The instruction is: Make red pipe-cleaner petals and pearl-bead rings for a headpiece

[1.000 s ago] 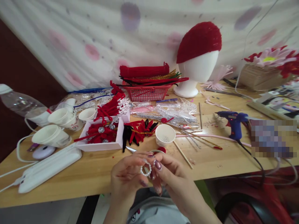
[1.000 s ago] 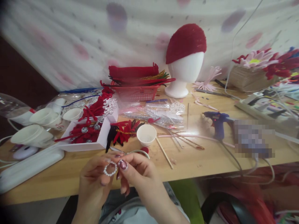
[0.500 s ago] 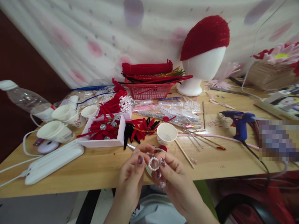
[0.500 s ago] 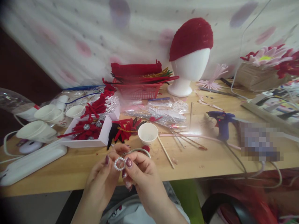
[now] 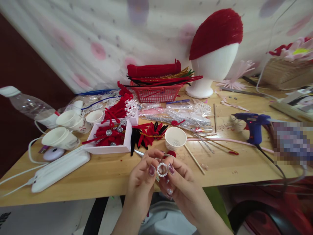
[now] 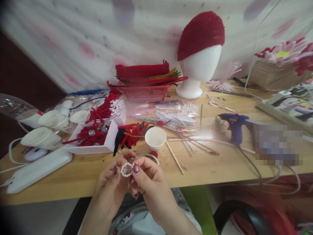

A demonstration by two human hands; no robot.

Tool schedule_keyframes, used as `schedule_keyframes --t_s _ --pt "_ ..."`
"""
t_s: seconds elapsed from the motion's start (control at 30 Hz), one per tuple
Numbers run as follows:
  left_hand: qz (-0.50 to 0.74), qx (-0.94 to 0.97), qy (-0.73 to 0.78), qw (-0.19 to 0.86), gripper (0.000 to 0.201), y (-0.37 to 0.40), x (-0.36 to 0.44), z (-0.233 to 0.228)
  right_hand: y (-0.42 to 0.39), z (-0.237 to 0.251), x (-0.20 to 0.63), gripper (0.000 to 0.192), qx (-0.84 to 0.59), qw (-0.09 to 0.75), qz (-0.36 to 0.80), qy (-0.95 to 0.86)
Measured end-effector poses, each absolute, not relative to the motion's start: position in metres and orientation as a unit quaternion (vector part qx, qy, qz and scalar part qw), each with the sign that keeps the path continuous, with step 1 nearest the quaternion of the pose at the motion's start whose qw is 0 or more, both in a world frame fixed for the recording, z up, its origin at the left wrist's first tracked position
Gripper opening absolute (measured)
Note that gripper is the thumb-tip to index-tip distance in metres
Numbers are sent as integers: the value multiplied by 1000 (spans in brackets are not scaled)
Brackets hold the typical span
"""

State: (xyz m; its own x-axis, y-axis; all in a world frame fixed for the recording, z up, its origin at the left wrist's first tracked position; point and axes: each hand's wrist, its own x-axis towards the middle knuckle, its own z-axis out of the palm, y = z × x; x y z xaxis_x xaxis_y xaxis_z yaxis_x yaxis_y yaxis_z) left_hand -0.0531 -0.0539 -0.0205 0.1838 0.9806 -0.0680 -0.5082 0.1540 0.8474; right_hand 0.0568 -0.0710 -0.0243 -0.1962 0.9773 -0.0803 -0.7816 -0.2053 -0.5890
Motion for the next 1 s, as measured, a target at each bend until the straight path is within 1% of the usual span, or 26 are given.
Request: schedule_keyframes --t_s 0.13,0.33,0.47,0.6,0.77,1.0 --pt "541 339 331 694 35 -54 -55 -21 -71 -17 57 28 -262 593 727 -224" --pt "517 313 264 751 33 -51 -59 -22 -72 -18 56 31 -275 590 718 -245" --pt "504 296 267 766 34 -50 -60 -19 -72 -19 56 33 -286 582 718 -254" --pt "511 292 267 764 33 -51 -61 -25 -71 -19 55 33 -285 577 721 -256" --pt "538 298 295 731 31 -52 -62 -33 -71 -20 55 33 -294 574 720 -256" --pt "498 299 310 753 35 -49 -65 -17 -71 -21 57 34 -294 563 726 -263"
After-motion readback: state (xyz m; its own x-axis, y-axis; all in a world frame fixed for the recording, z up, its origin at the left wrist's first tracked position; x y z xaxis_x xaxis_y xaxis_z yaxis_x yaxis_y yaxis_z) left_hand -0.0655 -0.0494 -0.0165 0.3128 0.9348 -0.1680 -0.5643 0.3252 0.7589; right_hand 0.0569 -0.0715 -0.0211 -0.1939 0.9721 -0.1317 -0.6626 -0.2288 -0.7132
